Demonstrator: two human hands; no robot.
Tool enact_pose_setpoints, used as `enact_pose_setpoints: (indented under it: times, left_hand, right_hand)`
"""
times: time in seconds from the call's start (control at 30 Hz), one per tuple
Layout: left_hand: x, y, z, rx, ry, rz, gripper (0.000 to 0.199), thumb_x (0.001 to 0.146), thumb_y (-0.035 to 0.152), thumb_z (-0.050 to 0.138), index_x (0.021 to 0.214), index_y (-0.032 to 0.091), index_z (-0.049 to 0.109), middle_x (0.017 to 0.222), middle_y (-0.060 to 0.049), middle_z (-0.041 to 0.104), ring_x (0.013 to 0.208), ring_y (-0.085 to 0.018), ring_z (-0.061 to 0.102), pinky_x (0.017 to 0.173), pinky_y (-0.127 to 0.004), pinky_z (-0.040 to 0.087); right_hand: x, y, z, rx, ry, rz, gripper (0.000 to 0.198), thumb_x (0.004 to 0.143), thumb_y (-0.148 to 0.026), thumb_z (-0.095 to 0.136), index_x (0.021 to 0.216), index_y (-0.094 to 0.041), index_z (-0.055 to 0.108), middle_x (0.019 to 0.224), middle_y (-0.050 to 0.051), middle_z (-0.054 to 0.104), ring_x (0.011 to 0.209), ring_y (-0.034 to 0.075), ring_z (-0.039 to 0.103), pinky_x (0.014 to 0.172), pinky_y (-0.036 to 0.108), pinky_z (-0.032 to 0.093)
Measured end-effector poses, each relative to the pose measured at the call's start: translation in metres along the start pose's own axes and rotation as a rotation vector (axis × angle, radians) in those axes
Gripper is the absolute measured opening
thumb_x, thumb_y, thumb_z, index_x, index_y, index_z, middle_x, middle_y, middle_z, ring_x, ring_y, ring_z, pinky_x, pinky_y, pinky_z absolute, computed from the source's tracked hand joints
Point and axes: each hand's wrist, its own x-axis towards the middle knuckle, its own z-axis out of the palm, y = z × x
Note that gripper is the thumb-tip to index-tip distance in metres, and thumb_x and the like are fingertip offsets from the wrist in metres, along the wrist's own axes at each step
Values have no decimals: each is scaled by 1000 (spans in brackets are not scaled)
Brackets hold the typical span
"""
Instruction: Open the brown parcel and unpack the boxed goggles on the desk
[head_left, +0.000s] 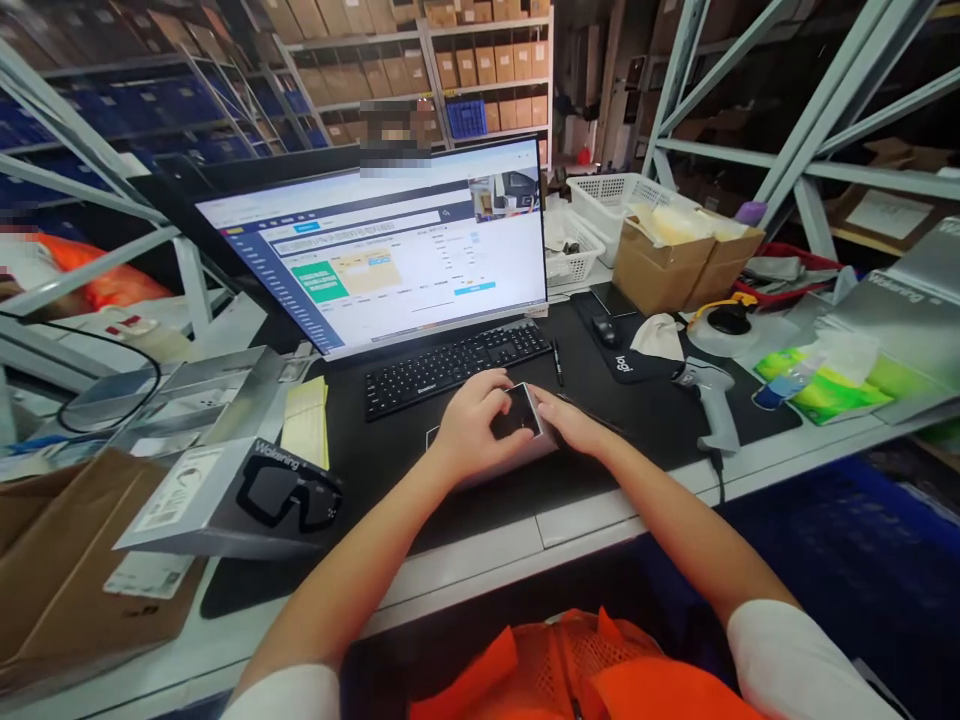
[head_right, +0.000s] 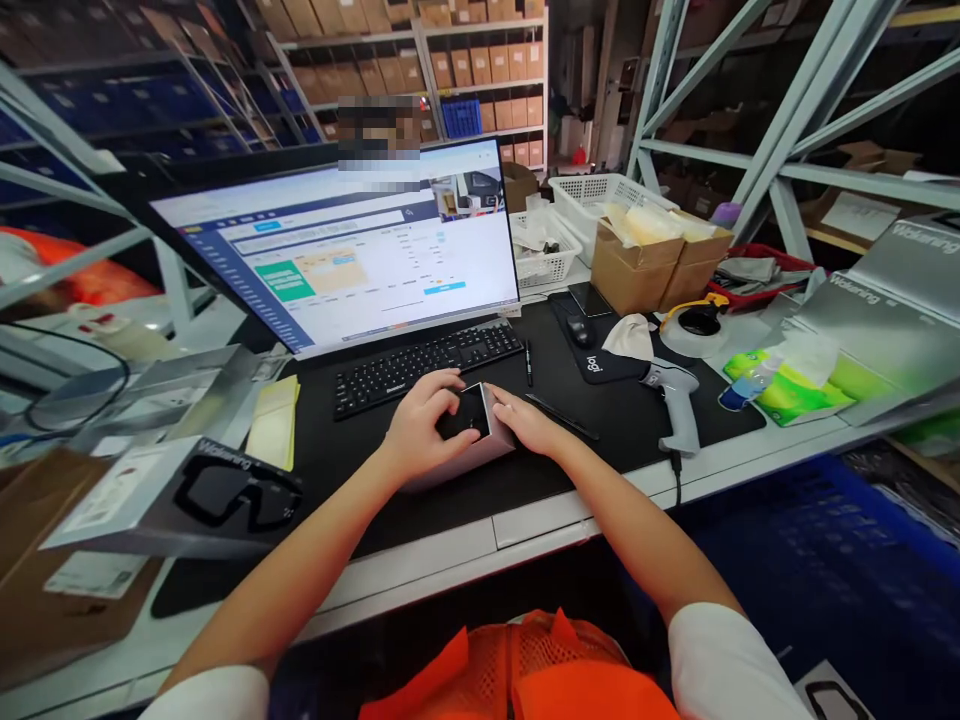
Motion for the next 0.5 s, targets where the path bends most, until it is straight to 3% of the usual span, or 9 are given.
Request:
enact_pose_setpoints:
  times: [0.13,0.2,0.3,0.4,0.5]
  left_hand:
    - [-32,-6,-24,-157,161,-57,47,77,38,80,92,16,41,124,-14,55,124,-29,54,100,-46,46]
    - [-51,-13,-35,-211,326,-52,42,82,37,75,88,16,39,115,-13,55,116,-30,58,96,-48,47]
    - [-76,-23,-42,-220,534,-153,39,92,43,64,91,15,38,113,-13,54,113,-28,59,95,-47,45]
    - [-96,-30,-34,-159,535,-231,51,89,53,68,116,17,45,133,-18,49,126,-31,53,106,-52,39]
    - [-109,-31,-14,-188,484,-333,89,77,46,82,149,24,33,148,-20,40,136,-29,48,114,-50,37]
  right_hand:
    - [-5,-11,6,-70,-22,14,88,99,-74,29,158,-8,34,162,15,25,151,23,28,126,39,19]
    - [-5,-8,6,-50,-4,23,91,99,-74,27,158,-5,33,162,16,26,151,23,28,127,38,18]
    - [-1,6,6,-67,35,47,101,95,-81,23,155,0,37,158,17,33,150,25,30,127,40,16]
    - [3,14,8,-103,99,38,104,93,-83,22,151,0,45,154,18,39,147,27,35,126,43,20]
    - [3,9,8,-58,161,49,92,97,-75,25,151,-4,46,155,16,39,147,25,36,126,42,20]
